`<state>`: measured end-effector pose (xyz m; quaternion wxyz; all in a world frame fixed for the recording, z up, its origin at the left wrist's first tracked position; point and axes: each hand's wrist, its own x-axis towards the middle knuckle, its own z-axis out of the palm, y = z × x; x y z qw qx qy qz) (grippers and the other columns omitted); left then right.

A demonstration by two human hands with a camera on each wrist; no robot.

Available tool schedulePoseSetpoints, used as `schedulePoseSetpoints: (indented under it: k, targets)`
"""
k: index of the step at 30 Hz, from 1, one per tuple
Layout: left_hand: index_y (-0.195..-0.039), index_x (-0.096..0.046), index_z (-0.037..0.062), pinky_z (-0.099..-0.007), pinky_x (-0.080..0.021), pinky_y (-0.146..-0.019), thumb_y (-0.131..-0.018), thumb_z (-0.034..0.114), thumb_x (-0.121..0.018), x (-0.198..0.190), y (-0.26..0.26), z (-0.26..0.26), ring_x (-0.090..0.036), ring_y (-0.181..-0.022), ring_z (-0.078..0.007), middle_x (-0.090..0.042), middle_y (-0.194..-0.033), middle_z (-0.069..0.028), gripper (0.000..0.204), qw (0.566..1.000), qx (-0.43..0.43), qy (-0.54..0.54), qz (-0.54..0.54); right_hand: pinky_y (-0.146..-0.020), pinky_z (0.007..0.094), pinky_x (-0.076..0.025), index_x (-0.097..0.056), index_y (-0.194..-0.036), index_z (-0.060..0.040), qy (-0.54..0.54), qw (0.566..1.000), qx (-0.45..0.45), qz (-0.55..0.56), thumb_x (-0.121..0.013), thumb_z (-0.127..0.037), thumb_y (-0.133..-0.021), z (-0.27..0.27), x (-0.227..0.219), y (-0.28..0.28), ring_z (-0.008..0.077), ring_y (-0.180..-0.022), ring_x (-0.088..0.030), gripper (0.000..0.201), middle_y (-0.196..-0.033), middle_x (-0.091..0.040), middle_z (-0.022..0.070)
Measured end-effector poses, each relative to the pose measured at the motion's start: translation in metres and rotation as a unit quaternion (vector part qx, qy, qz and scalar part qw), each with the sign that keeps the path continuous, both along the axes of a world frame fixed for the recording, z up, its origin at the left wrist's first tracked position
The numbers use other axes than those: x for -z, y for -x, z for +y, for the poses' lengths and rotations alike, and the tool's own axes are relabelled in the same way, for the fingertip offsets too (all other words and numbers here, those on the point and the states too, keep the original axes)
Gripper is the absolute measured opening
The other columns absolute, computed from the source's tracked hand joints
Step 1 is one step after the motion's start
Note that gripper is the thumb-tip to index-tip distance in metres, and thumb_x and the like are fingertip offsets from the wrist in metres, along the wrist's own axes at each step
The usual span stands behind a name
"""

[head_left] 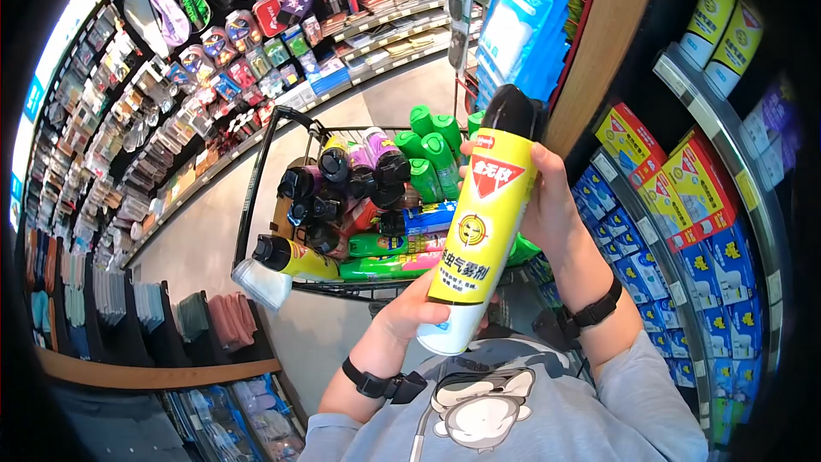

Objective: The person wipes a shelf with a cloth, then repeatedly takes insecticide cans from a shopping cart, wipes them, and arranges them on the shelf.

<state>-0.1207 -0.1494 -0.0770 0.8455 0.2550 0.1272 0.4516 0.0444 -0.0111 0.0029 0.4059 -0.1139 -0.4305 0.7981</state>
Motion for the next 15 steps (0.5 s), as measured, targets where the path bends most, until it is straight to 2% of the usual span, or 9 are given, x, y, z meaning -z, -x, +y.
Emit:
schedulePoseSetpoints:
  k: [1, 2, 4, 5, 8, 9, 11, 14, 15]
  targets:
    - [-0.147, -0.025, 0.003, -0.0403, -0.053, -0.09, -0.07, 0.023, -0.082, -0.004, 0.0, 0.002, -0.062, -0.109, -0.0254, -0.055, -0.129, -0.0157, 0.098, 0.998, -0.009, -0.033, 0.051, -0.091, 0.0395, -0.052, -0.05, -0.13, 0.0024, -0.009, 1.0, 0.011, -0.015, -0.052, -0.056, -0.09, -0.002, -0.001, -0.001, 0.0246, -0.107, -0.063, 0.071, -0.122, -0.062, 0.0158]
    - [-0.147, -0.025, 0.003, -0.0403, -0.053, -0.09, -0.07, 0.023, -0.082, -0.008, -0.003, 0.002, -0.062, -0.109, -0.0254, -0.055, -0.129, -0.0157, 0.098, 0.998, -0.005, -0.034, 0.052, -0.091, 0.041, -0.053, -0.047, -0.133, 0.0025, -0.018, 0.999, 0.023, -0.029, -0.048, -0.058, -0.092, -0.004, -0.001, -0.003, 0.0263, -0.109, -0.063, 0.073, -0.126, -0.06, 0.0163]
    - [-0.144, -0.031, 0.0016, -0.041, -0.052, -0.091, -0.069, 0.021, -0.083, -0.014, -0.011, -0.001, -0.062, -0.109, -0.0266, -0.057, -0.126, -0.016, 0.093, 0.964, -0.148, -0.089, 0.2, -0.094, 0.0407, -0.051, -0.048, -0.133, 0.0007, 0.0, 1.0, -0.001, -0.019, -0.048, -0.056, -0.094, -0.013, 0.006, -0.009, 0.0257, -0.111, -0.062, 0.069, -0.126, -0.06, 0.0154]
    - [-0.147, -0.027, 0.003, -0.0391, -0.046, -0.099, -0.072, 0.02, -0.082, -0.018, -0.012, -0.001, -0.056, -0.119, -0.0229, -0.054, -0.132, -0.0126, 0.094, 0.959, -0.151, -0.108, 0.215, -0.096, 0.0405, -0.049, -0.047, -0.134, -0.0002, 0.0, 0.998, 0.02, -0.059, -0.053, -0.053, -0.093, -0.02, 0.01, -0.01, 0.0251, -0.113, -0.061, 0.067, -0.127, -0.059, 0.0145]
    - [-0.147, -0.026, 0.0035, -0.0378, -0.04, -0.105, -0.073, 0.019, -0.082, -0.031, -0.019, -0.004, -0.051, -0.125, -0.0216, -0.051, -0.135, -0.0114, 0.095, 0.95, -0.165, -0.097, 0.249, -0.102, 0.0402, -0.045, -0.039, -0.136, -0.0028, -0.018, 0.989, 0.072, -0.125, -0.07, -0.04, -0.087, -0.047, 0.016, -0.011, 0.0225, -0.119, -0.056, 0.069, -0.127, -0.057, 0.0108]
    - [-0.15, -0.021, 0.0033, -0.0352, -0.04, -0.104, -0.079, 0.009, -0.073, -0.032, -0.019, -0.004, -0.048, -0.125, -0.0187, -0.046, -0.138, -0.0099, 0.088, 0.948, -0.149, -0.122, 0.252, -0.099, 0.0397, -0.047, -0.041, -0.134, -0.003, -0.038, 0.983, 0.108, -0.144, -0.07, -0.041, -0.086, -0.056, 0.018, -0.009, 0.0229, -0.114, -0.059, 0.068, -0.122, -0.058, 0.0111]
    - [-0.15, -0.019, 0.0031, -0.0355, -0.04, -0.105, -0.08, 0.008, -0.072, -0.036, -0.024, -0.003, -0.046, -0.127, -0.0191, -0.044, -0.139, -0.0105, 0.088, 0.945, -0.144, -0.135, 0.261, -0.097, 0.0393, -0.049, -0.043, -0.132, -0.0032, -0.055, 0.973, 0.154, -0.163, -0.071, -0.041, -0.085, -0.065, 0.019, -0.012, 0.0234, -0.11, -0.061, 0.066, -0.118, -0.06, 0.0114]
    - [-0.154, -0.009, 0.0064, -0.0364, -0.037, -0.107, -0.077, 0.014, -0.074, -0.051, -0.033, -0.006, -0.04, -0.134, -0.0219, -0.034, -0.147, -0.0136, 0.101, 0.955, -0.123, -0.111, 0.244, -0.082, 0.0391, -0.058, -0.047, -0.124, -0.0029, 0.07, 0.982, 0.16, -0.074, -0.069, -0.042, -0.087, -0.074, 0.006, -0.024, 0.0259, -0.091, -0.068, 0.058, -0.103, -0.065, 0.0145]
    - [-0.155, -0.004, 0.009, -0.0371, -0.036, -0.108, -0.074, 0.017, -0.076, -0.058, -0.033, -0.007, -0.038, -0.135, -0.0233, -0.031, -0.149, -0.0147, 0.108, 0.977, -0.102, -0.095, 0.162, -0.081, 0.0407, -0.058, -0.048, -0.123, -0.0025, 0.116, 0.979, 0.161, -0.047, -0.068, -0.042, -0.087, -0.075, 0.005, -0.03, 0.027, -0.091, -0.069, 0.057, -0.103, -0.066, 0.0157]
